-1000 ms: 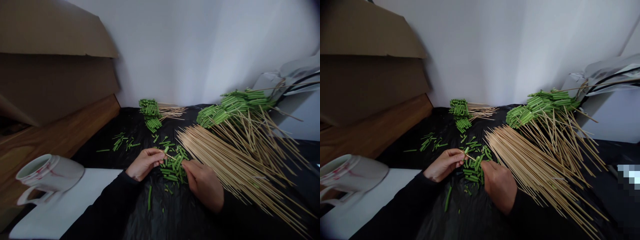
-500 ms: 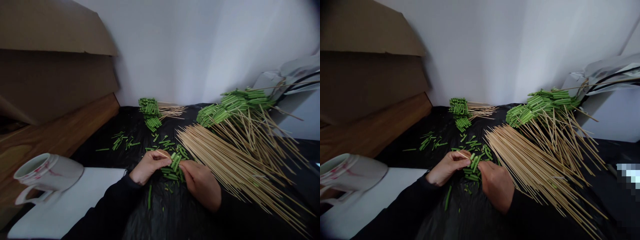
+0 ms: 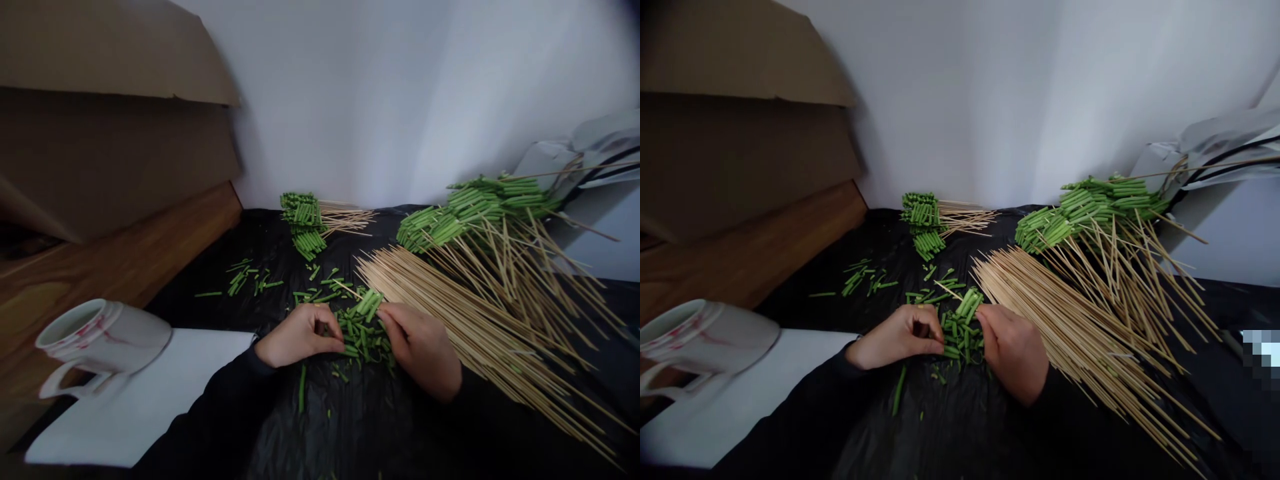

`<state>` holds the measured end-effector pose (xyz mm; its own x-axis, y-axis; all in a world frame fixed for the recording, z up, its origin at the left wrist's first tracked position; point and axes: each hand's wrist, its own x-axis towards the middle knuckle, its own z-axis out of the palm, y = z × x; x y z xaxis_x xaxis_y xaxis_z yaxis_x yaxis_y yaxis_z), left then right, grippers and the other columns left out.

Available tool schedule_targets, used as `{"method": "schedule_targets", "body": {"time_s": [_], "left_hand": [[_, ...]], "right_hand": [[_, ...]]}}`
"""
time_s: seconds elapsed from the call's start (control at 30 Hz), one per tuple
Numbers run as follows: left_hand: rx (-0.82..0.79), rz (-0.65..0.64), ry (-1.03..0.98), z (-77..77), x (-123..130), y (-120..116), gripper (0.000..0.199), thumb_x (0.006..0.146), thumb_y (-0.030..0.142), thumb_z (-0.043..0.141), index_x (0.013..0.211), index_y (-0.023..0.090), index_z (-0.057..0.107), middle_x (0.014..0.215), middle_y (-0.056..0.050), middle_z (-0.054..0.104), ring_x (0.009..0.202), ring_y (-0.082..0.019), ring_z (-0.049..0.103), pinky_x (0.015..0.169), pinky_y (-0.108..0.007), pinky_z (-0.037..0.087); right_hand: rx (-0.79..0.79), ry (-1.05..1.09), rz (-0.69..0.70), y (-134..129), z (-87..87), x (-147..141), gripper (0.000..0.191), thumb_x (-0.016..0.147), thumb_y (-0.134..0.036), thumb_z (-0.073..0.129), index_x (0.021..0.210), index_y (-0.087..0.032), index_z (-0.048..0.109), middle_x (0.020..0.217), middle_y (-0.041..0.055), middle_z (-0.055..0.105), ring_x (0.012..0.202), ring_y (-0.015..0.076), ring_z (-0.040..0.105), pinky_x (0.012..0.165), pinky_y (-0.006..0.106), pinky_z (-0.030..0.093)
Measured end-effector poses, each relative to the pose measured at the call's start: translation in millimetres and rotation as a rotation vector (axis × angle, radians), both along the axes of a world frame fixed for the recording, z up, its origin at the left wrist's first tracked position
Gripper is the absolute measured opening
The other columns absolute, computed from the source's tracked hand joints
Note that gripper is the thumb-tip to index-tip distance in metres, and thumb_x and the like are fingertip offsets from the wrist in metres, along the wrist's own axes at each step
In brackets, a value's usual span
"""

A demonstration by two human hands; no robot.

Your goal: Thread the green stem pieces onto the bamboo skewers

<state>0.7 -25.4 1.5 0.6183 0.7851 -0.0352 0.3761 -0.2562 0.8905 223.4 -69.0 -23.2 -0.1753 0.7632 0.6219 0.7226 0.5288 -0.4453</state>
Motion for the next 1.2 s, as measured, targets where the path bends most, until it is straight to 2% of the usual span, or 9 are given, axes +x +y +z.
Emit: {"method": "schedule_targets", "body": {"time_s": [0.1,0.23,0.47,0.6,0.73,0.8,0.93,1.07,1.2], "left_hand": [[0.156,-0.079,0.12,-1.5,0.9,-1.6,0.014,0.069,0.032,0.077,0.074,0.019,0.074,0.07,0.0,0.056,0.062,-0.012,0.05,0.056,-0.022,0.036],[0.281,-0.131,0.214,-3.0,3.7,-2.5,0.011,0.074,0.031,0.074,0.076,0.02,0.072,0.074,0.0,0.058,0.069,-0.013,0.054,0.062,-0.022,0.038],[0.519,-0.188,0.396,2.8,5.3,-10.3,0.009,0.085,0.026,0.061,0.087,0.021,0.068,0.092,-0.004,0.062,0.079,-0.016,0.057,0.068,-0.024,0.037],[0.576,-0.159,0.392,3.7,5.3,-11.0,0.013,0.088,0.022,0.053,0.093,0.021,0.066,0.089,-0.004,0.062,0.076,-0.016,0.056,0.065,-0.025,0.036],[0.414,0.032,0.177,1.9,4.2,-4.4,0.011,0.086,0.024,0.056,0.086,0.019,0.066,0.079,-0.003,0.062,0.066,-0.014,0.053,0.063,-0.024,0.037],[0.24,0.165,-0.006,2.1,3.6,-0.5,0.012,0.083,0.027,0.061,0.087,0.018,0.067,0.074,-0.001,0.061,0.062,-0.012,0.051,0.06,-0.024,0.038],[-0.16,0.364,-0.414,5.4,2.4,4.5,0.031,0.072,0.031,0.075,0.099,0.015,0.07,0.076,-0.002,0.064,0.061,-0.01,0.051,0.06,-0.023,0.04],[-0.478,0.45,-0.642,7.9,-0.2,6.2,0.027,0.066,0.027,0.081,0.087,0.013,0.074,0.08,-0.003,0.067,0.061,-0.005,0.05,0.057,-0.018,0.039],[-0.643,0.447,-0.75,6.7,-2.8,8.3,0.028,0.066,0.021,0.082,0.09,0.013,0.073,0.08,-0.002,0.065,0.069,-0.006,0.055,0.062,-0.015,0.043]], "right_hand": [[-0.004,-0.012,0.009,0.5,-0.5,1.3,0.023,0.094,-0.02,0.04,0.091,-0.019,0.063,0.084,0.0041,0.068,0.076,0.0141,0.062,0.07,0.026,0.045],[-0.02,-0.018,0.013,-0.4,-0.2,0.1,0.023,0.094,-0.02,0.041,0.089,-0.018,0.063,0.082,0.0037,0.067,0.074,0.0138,0.061,0.07,0.026,0.044],[-0.014,-0.023,0.004,0.9,-1.5,0.0,0.022,0.094,-0.02,0.041,0.089,-0.018,0.063,0.083,0.0039,0.068,0.076,0.0141,0.062,0.071,0.026,0.044],[-0.024,-0.015,0.006,1.2,-1.3,0.6,0.023,0.094,-0.021,0.041,0.09,-0.018,0.063,0.085,0.0045,0.068,0.078,0.0143,0.062,0.073,0.026,0.045],[-0.017,0.021,-0.001,-0.4,2.2,1.3,0.023,0.094,-0.021,0.041,0.093,-0.018,0.064,0.084,0.0041,0.068,0.077,0.0145,0.063,0.073,0.027,0.046],[-0.008,0.041,-0.002,-1.9,4.7,1.2,0.023,0.094,-0.022,0.041,0.093,-0.019,0.064,0.083,0.004,0.068,0.077,0.0146,0.063,0.072,0.027,0.047],[-0.005,0.044,0.018,-4.9,7.5,-0.6,0.023,0.094,-0.022,0.041,0.093,-0.019,0.064,0.083,0.0039,0.067,0.075,0.0145,0.063,0.07,0.027,0.046],[0.003,0.03,0.049,-6.5,6.1,-2.8,0.02,0.094,-0.019,0.042,0.092,-0.019,0.063,0.084,0.0032,0.067,0.076,0.0141,0.063,0.072,0.026,0.046],[-0.019,0.014,0.051,-6.6,3.0,-3.3,0.021,0.094,-0.019,0.042,0.091,-0.019,0.063,0.083,0.003,0.067,0.075,0.0136,0.062,0.072,0.026,0.045]]}}
